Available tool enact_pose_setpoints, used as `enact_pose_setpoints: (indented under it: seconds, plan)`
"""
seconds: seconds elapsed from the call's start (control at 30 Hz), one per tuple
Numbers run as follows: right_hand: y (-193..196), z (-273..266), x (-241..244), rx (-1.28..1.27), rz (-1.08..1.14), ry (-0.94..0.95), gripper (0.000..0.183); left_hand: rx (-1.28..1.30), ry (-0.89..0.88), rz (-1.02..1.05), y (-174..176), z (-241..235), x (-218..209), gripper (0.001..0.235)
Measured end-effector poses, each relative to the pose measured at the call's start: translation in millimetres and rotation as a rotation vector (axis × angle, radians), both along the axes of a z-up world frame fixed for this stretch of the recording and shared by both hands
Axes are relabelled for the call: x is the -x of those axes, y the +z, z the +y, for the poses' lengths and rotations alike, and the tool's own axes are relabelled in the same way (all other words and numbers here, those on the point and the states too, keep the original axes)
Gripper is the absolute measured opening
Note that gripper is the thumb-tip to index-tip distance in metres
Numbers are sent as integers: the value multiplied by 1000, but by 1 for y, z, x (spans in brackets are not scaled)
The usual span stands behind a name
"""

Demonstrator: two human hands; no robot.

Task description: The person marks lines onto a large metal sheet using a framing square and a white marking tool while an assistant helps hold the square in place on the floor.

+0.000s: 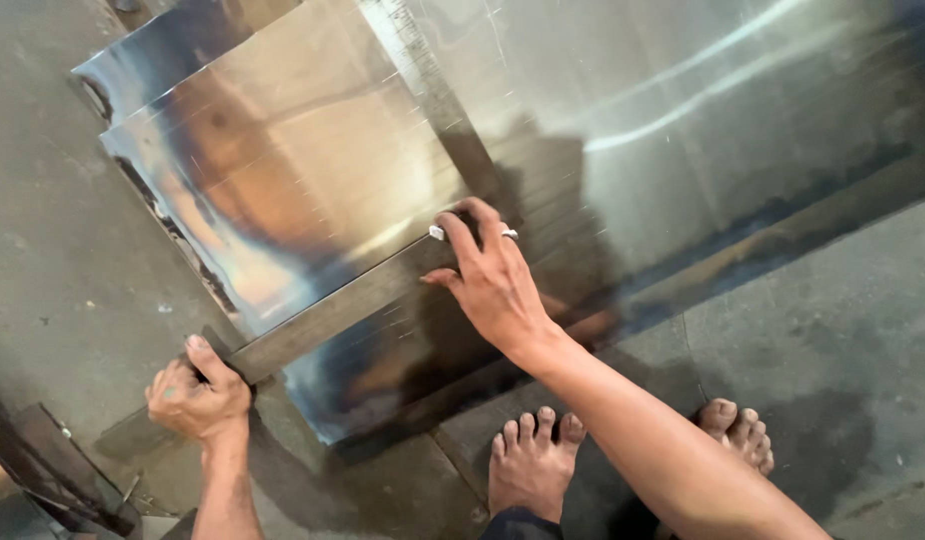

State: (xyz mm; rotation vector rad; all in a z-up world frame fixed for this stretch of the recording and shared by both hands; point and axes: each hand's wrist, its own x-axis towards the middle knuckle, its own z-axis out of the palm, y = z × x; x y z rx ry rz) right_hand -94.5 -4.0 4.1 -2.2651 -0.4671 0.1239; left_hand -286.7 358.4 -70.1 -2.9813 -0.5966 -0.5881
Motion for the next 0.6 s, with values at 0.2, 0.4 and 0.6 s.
enact_pose_setpoints:
  seconds: [0.2, 0.4, 0.6]
  plan:
    - [-6, -7, -4, -22, -20, 14, 63, 89, 23, 46, 0, 9, -7, 55]
    - [-10, -9, 1, 10, 0, 11, 63, 203, 1, 100, 6, 14, -14, 53]
    - [-8, -8, -3, 39, 22, 26, 64, 170, -30, 81, 3, 14, -14, 54]
